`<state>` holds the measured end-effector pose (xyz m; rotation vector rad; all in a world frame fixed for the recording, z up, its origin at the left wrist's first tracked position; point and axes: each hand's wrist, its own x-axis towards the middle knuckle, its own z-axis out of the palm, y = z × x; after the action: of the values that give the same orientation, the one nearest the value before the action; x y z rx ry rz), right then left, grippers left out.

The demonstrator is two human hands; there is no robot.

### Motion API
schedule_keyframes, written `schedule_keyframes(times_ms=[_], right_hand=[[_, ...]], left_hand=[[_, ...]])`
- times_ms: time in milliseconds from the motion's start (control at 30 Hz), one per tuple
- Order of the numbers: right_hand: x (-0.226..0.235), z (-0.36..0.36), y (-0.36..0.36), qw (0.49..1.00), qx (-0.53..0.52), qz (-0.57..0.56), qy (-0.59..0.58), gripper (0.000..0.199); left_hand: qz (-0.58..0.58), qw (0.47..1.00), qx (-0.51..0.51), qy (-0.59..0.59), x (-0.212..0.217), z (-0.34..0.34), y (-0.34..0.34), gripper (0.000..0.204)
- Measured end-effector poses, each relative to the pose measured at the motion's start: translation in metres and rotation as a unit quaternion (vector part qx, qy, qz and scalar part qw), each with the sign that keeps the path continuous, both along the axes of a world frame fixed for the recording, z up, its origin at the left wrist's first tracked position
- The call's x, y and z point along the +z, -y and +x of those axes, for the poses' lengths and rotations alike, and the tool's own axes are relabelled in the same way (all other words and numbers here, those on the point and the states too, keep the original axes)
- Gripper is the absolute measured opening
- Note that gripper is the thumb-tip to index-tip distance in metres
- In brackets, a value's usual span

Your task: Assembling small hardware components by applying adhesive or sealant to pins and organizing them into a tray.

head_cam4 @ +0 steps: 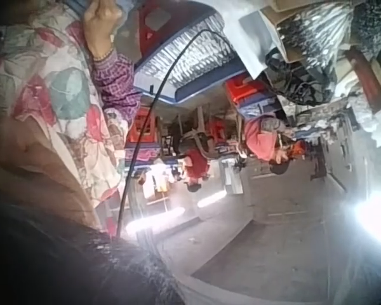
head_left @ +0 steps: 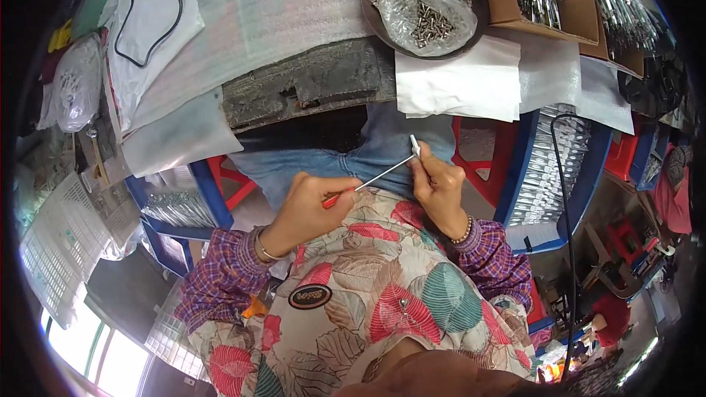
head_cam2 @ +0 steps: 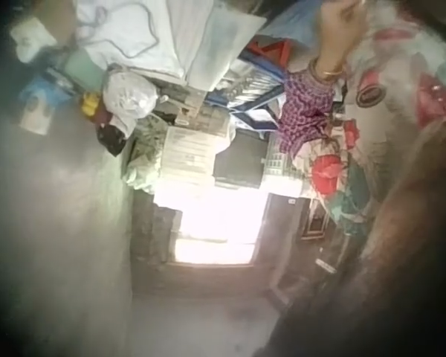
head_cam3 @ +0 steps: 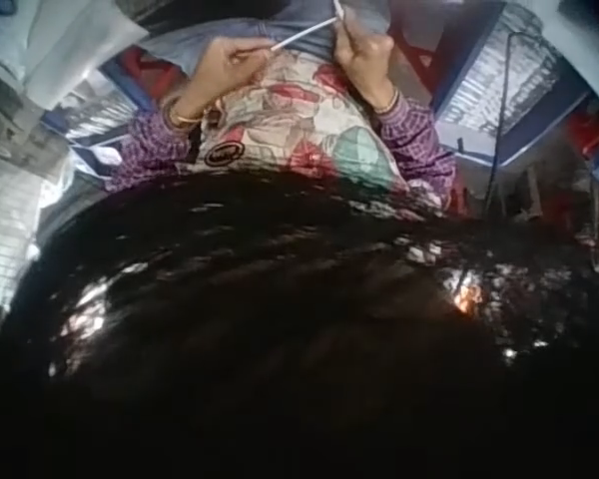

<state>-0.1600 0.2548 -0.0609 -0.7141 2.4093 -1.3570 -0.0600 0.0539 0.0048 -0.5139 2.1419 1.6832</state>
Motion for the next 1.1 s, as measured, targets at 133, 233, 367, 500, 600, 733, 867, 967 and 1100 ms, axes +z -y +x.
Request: schedule_keyframes(times_ms=[133, 233, 367, 500, 600, 733, 867, 967, 1100], right_hand=[[0.001, -0.001, 0.002, 1.000, -0.004, 0.010, 0.018, 0.024], [0.002, -0.002, 0.002, 1.000, 0.001, 0.019, 0.017, 0.020], [0.000, -0.003, 0.001, 1.000, -0.012, -0.005, 0.002, 0.018], [0.006, -0.005, -0.003, 0.980, -0.020, -0.046, 0.191, 0.021], [-0.003, -0.004, -0.009, 0.923, -0.060, -0.129, 0.356, 0.025], [0.007, -0.008, -0.003, 0.965, 0.000, -0.136, 0.225, 0.024], [0.002, -0.005, -0.002, 0.891, -0.136, -0.114, 0.418, 0.026], [0.000, -0.006, -0.004, 0.900, -0.115, -0.129, 0.401, 0.026], [-0.005, -0.006, -0.007, 0.923, -0.082, -0.126, 0.353, 0.025]], left_hand=[[-0.068, 0.997, -0.037, -0.020, 0.011, -0.006, -0.003, 0.019], [-0.126, 0.987, -0.005, -0.104, 0.009, 0.000, -0.010, 0.015], [-0.193, 0.974, -0.065, -0.101, 0.013, 0.001, -0.009, 0.016], [-0.147, 0.977, -0.102, -0.114, 0.025, -0.014, 0.013, 0.021], [-0.041, 0.998, -0.042, 0.024, 0.073, -0.034, 0.031, 0.023], [0.205, 0.969, 0.003, -0.141, 0.132, -0.050, 0.012, 0.038], [0.281, 0.939, -0.095, -0.175, 0.169, -0.083, -0.012, 0.049], [0.325, 0.922, -0.067, -0.200, 0.181, -0.096, -0.025, 0.050], [0.235, 0.969, -0.069, -0.034, 0.196, -0.106, -0.013, 0.051]])
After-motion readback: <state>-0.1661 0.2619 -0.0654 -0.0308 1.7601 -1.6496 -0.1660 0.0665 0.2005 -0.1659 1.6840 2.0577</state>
